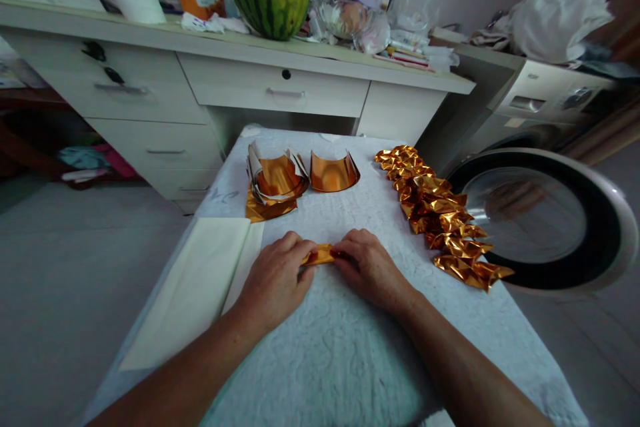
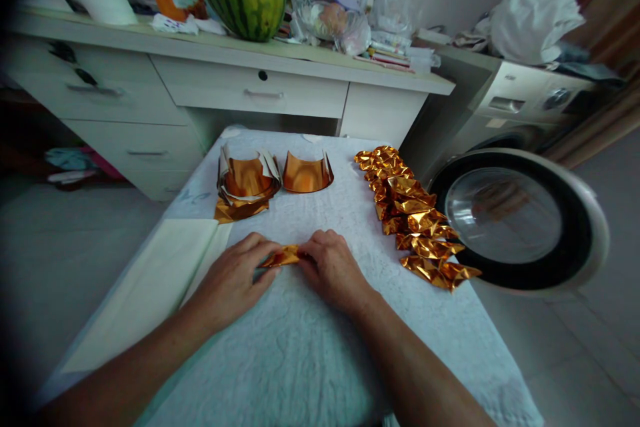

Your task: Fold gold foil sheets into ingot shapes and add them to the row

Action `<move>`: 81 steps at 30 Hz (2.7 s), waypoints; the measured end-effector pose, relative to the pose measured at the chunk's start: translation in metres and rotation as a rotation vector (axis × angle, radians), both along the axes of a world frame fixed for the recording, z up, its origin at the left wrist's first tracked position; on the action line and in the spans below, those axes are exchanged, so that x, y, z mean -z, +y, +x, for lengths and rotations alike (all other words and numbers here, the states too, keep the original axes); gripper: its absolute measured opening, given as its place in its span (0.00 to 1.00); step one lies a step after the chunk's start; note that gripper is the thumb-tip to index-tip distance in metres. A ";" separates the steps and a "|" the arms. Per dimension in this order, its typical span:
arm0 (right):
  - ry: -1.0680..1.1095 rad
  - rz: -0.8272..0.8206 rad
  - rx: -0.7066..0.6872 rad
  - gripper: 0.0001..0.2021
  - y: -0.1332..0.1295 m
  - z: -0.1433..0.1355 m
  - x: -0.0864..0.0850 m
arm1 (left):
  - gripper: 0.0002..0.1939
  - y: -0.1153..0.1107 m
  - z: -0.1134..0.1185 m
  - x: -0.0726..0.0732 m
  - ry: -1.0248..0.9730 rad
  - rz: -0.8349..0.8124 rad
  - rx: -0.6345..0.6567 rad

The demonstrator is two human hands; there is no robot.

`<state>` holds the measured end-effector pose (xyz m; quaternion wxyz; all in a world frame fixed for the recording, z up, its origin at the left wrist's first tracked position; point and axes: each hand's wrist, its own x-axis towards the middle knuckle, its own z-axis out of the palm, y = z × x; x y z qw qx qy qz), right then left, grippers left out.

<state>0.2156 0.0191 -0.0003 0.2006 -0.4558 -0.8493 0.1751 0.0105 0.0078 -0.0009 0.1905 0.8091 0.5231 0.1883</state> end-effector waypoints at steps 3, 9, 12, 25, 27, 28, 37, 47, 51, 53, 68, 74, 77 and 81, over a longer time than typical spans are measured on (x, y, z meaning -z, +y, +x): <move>-0.001 0.010 -0.013 0.08 0.000 0.000 -0.001 | 0.11 0.001 -0.001 0.002 -0.065 -0.008 -0.010; -0.020 0.019 -0.018 0.09 -0.003 -0.001 -0.004 | 0.08 0.002 -0.001 0.000 -0.231 -0.062 -0.041; 0.003 0.013 -0.007 0.08 -0.004 -0.003 -0.005 | 0.07 0.002 0.001 -0.001 -0.309 -0.070 -0.060; -0.038 0.115 -0.032 0.09 -0.007 -0.009 -0.003 | 0.05 -0.001 0.003 -0.007 -0.453 -0.137 -0.062; -0.019 0.136 -0.026 0.07 -0.008 -0.011 -0.002 | 0.05 -0.002 0.003 -0.008 -0.450 -0.141 -0.059; -0.008 0.145 -0.023 0.07 -0.008 -0.011 -0.002 | 0.05 -0.002 0.003 -0.008 -0.443 -0.140 -0.060; 0.063 0.234 0.037 0.07 -0.007 -0.014 0.000 | 0.05 -0.002 0.003 -0.004 -0.417 -0.131 -0.041; 0.011 0.137 0.208 0.09 -0.009 -0.015 0.001 | 0.10 -0.004 0.002 -0.014 -0.305 -0.086 -0.154; 0.033 0.042 0.220 0.07 -0.011 -0.015 0.000 | 0.12 -0.004 0.001 -0.013 -0.264 -0.077 -0.207; 0.077 0.012 0.195 0.06 -0.012 -0.015 0.000 | 0.13 -0.003 0.000 -0.012 -0.254 -0.074 -0.230; -0.005 -0.038 0.201 0.09 -0.012 -0.018 -0.004 | 0.12 -0.003 0.003 -0.008 -0.205 -0.031 -0.161; 0.077 -0.034 0.192 0.09 -0.010 -0.018 0.000 | 0.16 -0.001 0.001 -0.003 -0.225 0.000 -0.143; 0.076 -0.023 0.194 0.09 -0.010 -0.018 0.002 | 0.17 0.000 0.001 -0.003 -0.228 -0.010 -0.155; 0.073 -0.021 0.179 0.09 -0.011 -0.018 0.001 | 0.17 0.000 0.002 -0.004 -0.229 -0.010 -0.161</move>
